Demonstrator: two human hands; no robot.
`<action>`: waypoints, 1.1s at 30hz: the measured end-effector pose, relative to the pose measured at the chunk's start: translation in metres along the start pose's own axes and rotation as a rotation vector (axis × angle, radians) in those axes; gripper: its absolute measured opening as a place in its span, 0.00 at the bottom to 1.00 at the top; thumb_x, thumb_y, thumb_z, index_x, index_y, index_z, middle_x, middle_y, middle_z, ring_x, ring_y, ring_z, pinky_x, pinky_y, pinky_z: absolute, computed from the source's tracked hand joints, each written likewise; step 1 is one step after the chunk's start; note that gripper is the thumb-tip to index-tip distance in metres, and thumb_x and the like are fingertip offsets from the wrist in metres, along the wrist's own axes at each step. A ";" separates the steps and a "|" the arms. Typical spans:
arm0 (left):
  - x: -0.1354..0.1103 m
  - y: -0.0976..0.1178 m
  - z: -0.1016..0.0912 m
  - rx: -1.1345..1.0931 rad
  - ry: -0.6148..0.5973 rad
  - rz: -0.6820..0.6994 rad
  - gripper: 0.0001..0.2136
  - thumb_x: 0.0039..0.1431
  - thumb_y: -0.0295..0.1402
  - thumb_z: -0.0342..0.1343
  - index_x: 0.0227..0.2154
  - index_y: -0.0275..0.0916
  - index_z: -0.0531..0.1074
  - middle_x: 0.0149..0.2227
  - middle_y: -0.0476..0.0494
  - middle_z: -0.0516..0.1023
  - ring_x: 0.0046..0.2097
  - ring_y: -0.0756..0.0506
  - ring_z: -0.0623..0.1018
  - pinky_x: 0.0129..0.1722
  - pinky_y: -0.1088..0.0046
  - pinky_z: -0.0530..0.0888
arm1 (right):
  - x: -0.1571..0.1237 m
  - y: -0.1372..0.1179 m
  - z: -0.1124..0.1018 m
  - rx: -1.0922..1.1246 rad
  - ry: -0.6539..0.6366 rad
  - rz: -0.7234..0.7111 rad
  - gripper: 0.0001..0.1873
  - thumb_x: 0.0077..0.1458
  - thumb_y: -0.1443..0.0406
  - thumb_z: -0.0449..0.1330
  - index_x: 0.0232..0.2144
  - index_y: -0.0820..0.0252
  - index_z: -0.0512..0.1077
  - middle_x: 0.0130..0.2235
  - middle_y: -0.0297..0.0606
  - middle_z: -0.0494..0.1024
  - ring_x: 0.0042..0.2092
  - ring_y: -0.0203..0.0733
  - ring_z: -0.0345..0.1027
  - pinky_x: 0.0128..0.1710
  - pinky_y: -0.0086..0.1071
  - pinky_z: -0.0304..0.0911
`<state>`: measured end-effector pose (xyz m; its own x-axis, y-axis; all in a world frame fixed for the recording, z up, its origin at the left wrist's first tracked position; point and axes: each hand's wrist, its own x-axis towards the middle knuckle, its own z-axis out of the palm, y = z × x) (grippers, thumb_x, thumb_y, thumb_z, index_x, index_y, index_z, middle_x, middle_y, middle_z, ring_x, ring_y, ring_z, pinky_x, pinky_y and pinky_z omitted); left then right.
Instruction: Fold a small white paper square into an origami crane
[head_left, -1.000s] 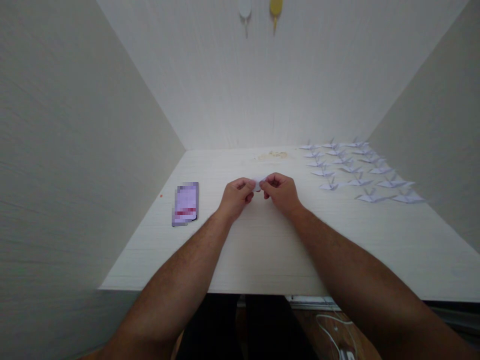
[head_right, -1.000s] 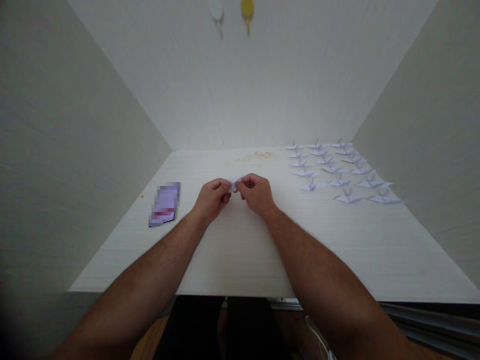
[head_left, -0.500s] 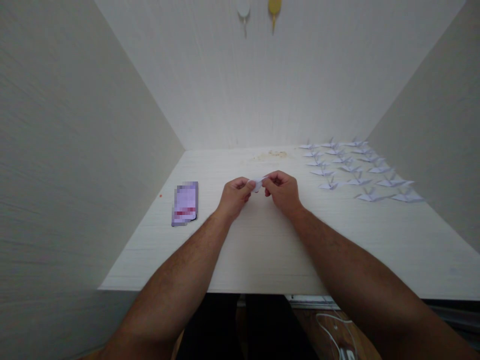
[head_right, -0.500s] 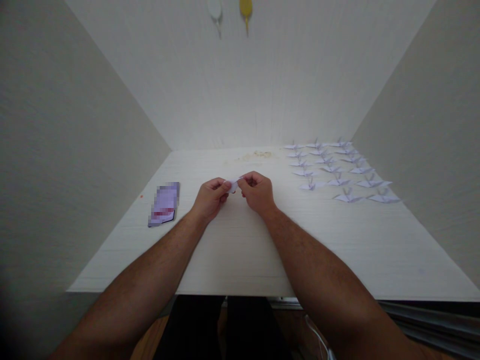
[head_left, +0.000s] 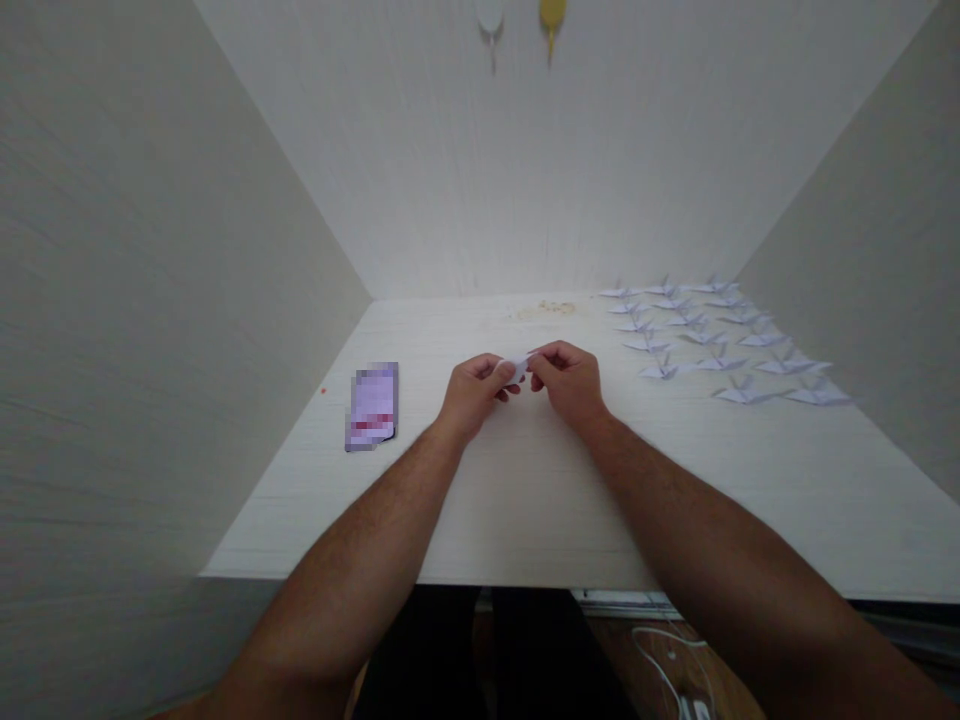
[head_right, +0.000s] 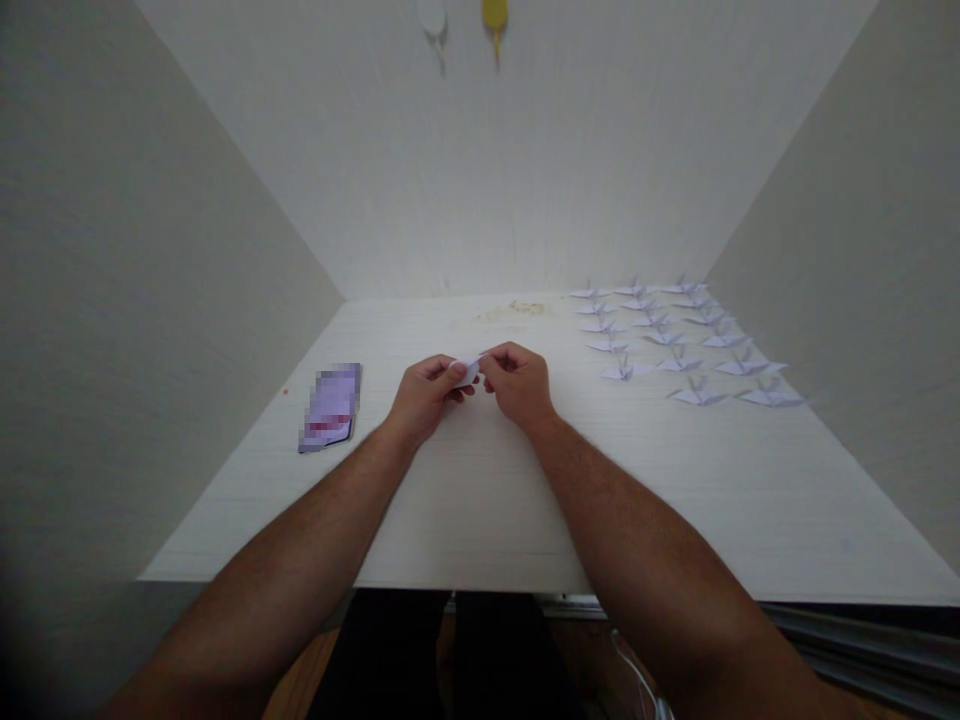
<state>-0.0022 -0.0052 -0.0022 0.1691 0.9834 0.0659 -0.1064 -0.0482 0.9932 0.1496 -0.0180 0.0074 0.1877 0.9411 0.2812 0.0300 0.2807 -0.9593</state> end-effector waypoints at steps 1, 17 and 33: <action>-0.001 0.001 0.000 0.000 -0.009 0.004 0.16 0.49 0.46 0.66 0.28 0.36 0.74 0.27 0.44 0.78 0.26 0.50 0.76 0.23 0.76 0.67 | 0.000 0.000 0.000 -0.003 -0.001 0.001 0.05 0.49 0.63 0.62 0.25 0.59 0.75 0.18 0.29 0.73 0.20 0.32 0.65 0.21 0.27 0.61; 0.000 0.001 -0.001 0.062 0.001 0.025 0.16 0.49 0.47 0.65 0.26 0.36 0.77 0.18 0.52 0.68 0.20 0.55 0.61 0.20 0.76 0.54 | 0.000 0.002 -0.002 0.089 -0.034 0.062 0.06 0.47 0.62 0.63 0.26 0.60 0.74 0.19 0.31 0.75 0.20 0.33 0.66 0.22 0.28 0.64; 0.001 -0.002 -0.005 0.130 -0.025 0.046 0.12 0.50 0.41 0.65 0.27 0.35 0.77 0.20 0.50 0.71 0.21 0.54 0.65 0.22 0.76 0.59 | 0.003 0.003 -0.002 0.123 -0.005 0.092 0.08 0.46 0.60 0.64 0.25 0.60 0.73 0.17 0.30 0.73 0.19 0.33 0.65 0.21 0.28 0.63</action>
<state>-0.0064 -0.0029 -0.0049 0.1919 0.9750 0.1122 0.0135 -0.1169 0.9931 0.1525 -0.0148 0.0052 0.1797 0.9647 0.1928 -0.1074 0.2140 -0.9709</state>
